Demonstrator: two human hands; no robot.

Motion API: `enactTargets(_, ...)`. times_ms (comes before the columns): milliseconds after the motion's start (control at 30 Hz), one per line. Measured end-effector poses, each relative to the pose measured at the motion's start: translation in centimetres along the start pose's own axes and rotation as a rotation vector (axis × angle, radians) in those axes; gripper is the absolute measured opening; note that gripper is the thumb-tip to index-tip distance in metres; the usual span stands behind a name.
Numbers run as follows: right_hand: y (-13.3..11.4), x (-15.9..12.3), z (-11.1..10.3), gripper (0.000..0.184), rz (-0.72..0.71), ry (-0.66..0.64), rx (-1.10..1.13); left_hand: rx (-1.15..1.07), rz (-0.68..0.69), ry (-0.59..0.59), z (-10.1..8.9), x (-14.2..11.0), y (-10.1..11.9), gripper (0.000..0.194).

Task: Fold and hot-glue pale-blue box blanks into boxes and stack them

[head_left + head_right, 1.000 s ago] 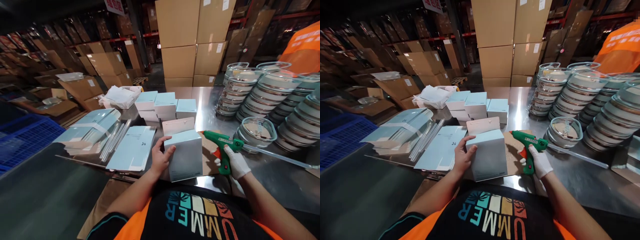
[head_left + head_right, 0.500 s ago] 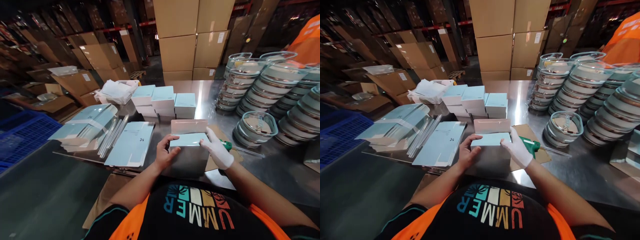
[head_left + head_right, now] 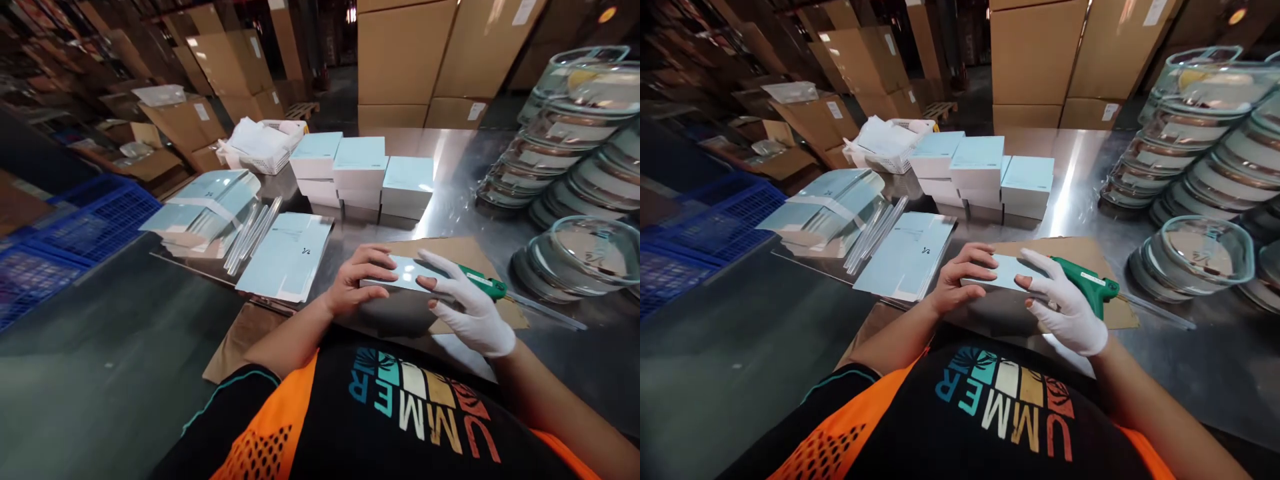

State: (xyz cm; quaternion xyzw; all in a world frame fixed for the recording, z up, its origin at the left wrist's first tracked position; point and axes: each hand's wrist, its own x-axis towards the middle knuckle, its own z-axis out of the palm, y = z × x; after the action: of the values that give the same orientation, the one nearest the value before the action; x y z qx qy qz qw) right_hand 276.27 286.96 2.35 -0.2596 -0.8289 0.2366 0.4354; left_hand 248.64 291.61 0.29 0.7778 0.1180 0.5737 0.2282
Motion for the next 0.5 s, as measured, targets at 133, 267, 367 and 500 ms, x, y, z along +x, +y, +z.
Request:
enactTargets(133, -0.3, 0.6, 0.0, 0.058, -0.013, -0.024, -0.031, -0.019, 0.026, 0.048, -0.2, 0.2, 0.0, 0.025)
enactTargets(267, 0.3, -0.5, 0.5, 0.063, 0.06, 0.022, -0.044, -0.036, 0.052, 0.041, 0.1, -0.1, 0.1, 0.031)
enactTargets(367, 1.4, -2.4, 1.7, 0.103, 0.262, 0.088, -0.066, -0.03, -0.037, -0.025, -0.5, -0.6, 0.3, 0.052)
enactTargets(500, 2.6, -2.7, 1.8, 0.086, 0.514, 0.103, -0.019, -0.007, -0.318, 0.145, -4.9, 0.5, -2.2, 0.099)
